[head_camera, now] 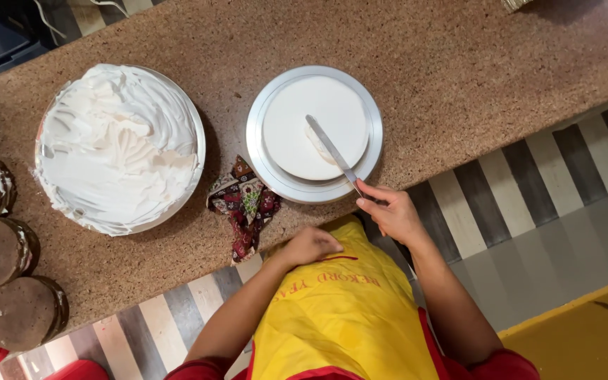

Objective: The person spoons white frosting from a large bowl onto chocolate cake layers and spreads it with a spatula, rotating the cake on a turntable to coat the top and sides. They stack frosted layers, add dollops of frosting between layers, and smooth the frosting over the assembled cake.

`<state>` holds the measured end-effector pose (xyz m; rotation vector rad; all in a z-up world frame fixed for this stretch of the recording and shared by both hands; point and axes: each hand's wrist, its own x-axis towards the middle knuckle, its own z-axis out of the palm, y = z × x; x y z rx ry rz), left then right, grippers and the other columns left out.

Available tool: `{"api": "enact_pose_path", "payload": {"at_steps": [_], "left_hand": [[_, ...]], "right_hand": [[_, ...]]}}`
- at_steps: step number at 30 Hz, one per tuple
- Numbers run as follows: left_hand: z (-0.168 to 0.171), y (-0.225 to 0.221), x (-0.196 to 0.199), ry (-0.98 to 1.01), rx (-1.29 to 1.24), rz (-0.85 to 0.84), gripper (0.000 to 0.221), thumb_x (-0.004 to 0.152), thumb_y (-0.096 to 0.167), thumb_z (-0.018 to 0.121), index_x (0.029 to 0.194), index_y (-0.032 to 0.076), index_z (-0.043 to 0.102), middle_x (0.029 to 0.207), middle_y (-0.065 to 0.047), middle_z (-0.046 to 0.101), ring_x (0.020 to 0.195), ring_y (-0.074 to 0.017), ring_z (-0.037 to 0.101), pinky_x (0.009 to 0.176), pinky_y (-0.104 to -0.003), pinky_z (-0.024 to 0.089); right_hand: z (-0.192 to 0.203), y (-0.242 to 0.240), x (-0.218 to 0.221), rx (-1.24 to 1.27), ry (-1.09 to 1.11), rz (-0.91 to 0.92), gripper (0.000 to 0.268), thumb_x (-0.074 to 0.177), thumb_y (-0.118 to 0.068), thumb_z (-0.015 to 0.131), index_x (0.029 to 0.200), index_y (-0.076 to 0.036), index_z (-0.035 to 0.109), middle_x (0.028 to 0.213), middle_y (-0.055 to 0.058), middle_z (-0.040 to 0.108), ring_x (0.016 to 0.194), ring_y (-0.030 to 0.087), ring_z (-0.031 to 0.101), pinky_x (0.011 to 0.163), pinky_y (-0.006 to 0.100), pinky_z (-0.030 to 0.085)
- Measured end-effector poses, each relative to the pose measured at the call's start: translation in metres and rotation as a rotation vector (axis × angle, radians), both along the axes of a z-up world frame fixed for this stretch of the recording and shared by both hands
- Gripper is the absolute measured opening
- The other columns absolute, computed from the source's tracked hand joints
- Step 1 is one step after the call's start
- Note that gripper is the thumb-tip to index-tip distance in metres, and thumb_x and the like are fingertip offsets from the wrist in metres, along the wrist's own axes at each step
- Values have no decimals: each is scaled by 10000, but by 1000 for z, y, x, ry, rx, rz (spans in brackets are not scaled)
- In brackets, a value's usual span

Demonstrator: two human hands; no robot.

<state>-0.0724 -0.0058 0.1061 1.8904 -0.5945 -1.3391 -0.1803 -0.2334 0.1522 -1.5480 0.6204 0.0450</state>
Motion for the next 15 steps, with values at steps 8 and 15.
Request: {"api": "enact_pose_path", "payload": {"at_steps": [8, 15], "left_hand": [[-23, 14, 35, 40, -46, 669, 360, 1066, 243, 450, 1026, 48, 750, 833, -89, 732, 645, -154, 624, 592, -317, 530], [1, 8, 22, 325, 52, 405, 232, 994, 102, 587, 1173, 85, 733, 935, -113, 753, 769, -199, 674, 743, -347, 579]], "right_hand": [[0, 1, -4, 43, 43, 5, 426, 929, -116, 737, 1353, -107, 703, 764, -19, 530, 467, 28, 440, 370, 231, 361], [-4, 0, -5, 105, 8, 38, 436, 924, -80, 717, 1358, -91, 679, 763, -26, 571, 476, 25, 459, 364, 228, 375]]}}
